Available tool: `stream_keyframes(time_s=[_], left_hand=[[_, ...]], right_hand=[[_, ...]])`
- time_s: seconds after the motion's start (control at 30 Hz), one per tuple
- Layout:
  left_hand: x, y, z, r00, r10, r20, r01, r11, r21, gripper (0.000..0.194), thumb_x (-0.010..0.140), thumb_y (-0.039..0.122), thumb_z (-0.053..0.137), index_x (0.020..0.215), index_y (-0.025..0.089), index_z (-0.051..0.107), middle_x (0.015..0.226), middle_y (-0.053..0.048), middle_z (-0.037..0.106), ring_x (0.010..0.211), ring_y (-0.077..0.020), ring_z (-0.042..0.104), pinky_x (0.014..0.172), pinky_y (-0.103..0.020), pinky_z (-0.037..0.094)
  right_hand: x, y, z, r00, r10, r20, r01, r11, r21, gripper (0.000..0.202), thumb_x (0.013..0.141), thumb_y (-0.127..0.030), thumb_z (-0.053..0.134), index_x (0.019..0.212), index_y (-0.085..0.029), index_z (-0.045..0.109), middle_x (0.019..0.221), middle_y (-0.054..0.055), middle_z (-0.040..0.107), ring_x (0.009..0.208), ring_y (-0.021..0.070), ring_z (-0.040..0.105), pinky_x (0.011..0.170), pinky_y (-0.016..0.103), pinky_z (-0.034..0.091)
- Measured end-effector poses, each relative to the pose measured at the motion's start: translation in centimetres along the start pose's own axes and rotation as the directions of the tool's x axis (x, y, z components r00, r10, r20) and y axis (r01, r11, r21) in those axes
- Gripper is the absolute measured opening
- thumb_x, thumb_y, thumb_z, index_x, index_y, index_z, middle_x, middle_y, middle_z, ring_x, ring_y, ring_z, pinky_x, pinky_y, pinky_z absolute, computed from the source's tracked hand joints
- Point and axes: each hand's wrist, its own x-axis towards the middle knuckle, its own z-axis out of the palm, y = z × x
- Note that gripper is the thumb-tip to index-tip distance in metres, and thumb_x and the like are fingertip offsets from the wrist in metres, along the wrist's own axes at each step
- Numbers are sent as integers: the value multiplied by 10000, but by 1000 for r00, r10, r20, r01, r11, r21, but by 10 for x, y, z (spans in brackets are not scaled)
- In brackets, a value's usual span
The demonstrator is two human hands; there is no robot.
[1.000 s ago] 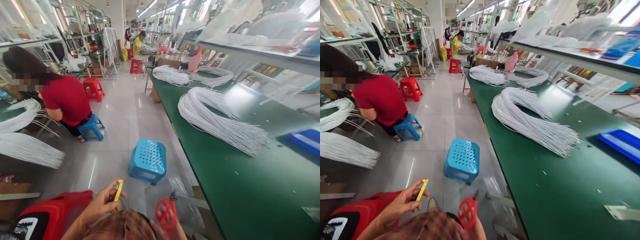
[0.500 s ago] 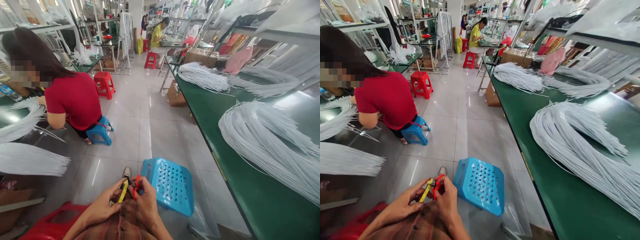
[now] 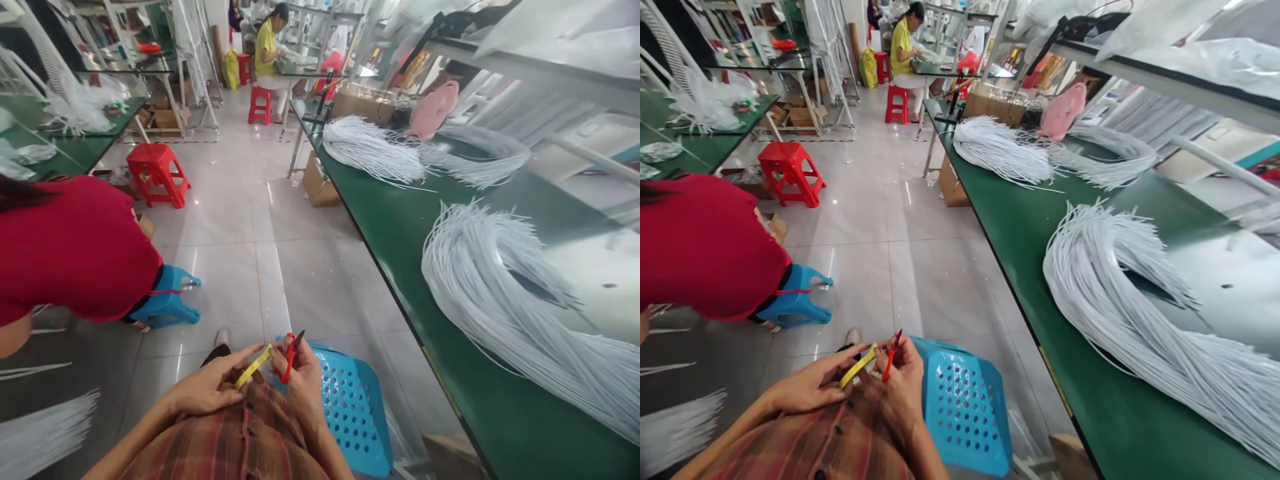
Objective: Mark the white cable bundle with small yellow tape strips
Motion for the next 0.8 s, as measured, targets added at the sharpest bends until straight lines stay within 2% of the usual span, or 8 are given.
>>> stream_keyframes(time_s=[0.17, 0.3, 0.37, 0.43, 0.5, 0.63, 0.73, 0.8], left_hand=[[65, 26, -85, 996, -31, 79, 21, 992, 125, 642, 813, 227, 588, 1397, 245, 322, 1044, -47, 614, 934, -190, 587, 845, -320, 459], [122, 58, -149, 997, -19, 72, -14, 902, 432, 626, 801, 204, 546, 1387, 266, 336, 1132, -61, 538, 763, -141, 590, 793, -323, 471], [149, 75, -173, 987, 34, 156, -112, 840, 531, 616, 818, 246, 533, 1393, 288, 317, 1297, -91, 453, 873, -167, 585, 863, -348, 450], [176, 93, -190, 940, 96, 326, -268, 800, 536, 606, 823, 253, 528, 1388, 311, 319, 1386, -72, 404, 1049, -204, 525, 923, -341, 413], [202, 111, -198, 860, 88, 502, -352, 815, 460, 599, 817, 201, 512, 1379, 317, 337, 1250, -36, 542, 992, -179, 531, 852, -284, 427], [256, 144, -192, 748, -83, 659, -197, 920, 339, 500, 820, 281, 543, 1313, 241, 466, 768, 13, 639, 563, -95, 455, 512, -197, 350], [296, 165, -172, 696, -200, 690, -38, 949, 313, 496, 857, 462, 482, 1227, 141, 559, 662, -25, 660, 464, -83, 422, 431, -190, 309], [322, 175, -157, 697, -251, 671, -3, 936, 352, 504, 872, 495, 440, 1163, 118, 604, 602, -32, 656, 426, -80, 410, 404, -187, 291]], right_hand=[[64, -25, 15, 988, 36, -151, -8, 983, 181, 326, 643, -307, 754, 750, -176, 475, 696, -29, 581, 485, 58, 440, 471, 207, 371], [104, -57, 38, 962, 32, -272, 54, 952, 301, 368, 614, -279, 779, 753, -185, 451, 697, -42, 579, 465, 48, 438, 454, 198, 363], [119, -73, 48, 938, 16, -348, 94, 950, 298, 357, 625, -281, 775, 756, -185, 456, 695, -41, 579, 462, 48, 442, 458, 201, 371], [132, -85, 55, 904, -7, -427, 135, 953, 271, 344, 635, -292, 771, 756, -181, 469, 694, -34, 588, 469, 52, 449, 463, 204, 377], [145, -96, 56, 860, -34, -509, 183, 952, 244, 342, 643, -308, 767, 746, -178, 468, 691, -29, 596, 471, 55, 453, 467, 205, 380], [166, -113, 41, 742, -33, -669, 251, 939, 233, 371, 655, -351, 754, 729, -182, 432, 688, -37, 595, 427, 45, 450, 430, 191, 351], [181, -120, 18, 674, -48, -737, 304, 927, 218, 370, 660, -359, 750, 733, -183, 433, 685, -43, 583, 423, 44, 456, 419, 183, 343], [192, -123, -1, 634, -73, -770, 328, 927, 183, 352, 672, -364, 738, 741, -180, 447, 692, -36, 586, 424, 46, 464, 417, 184, 343]])
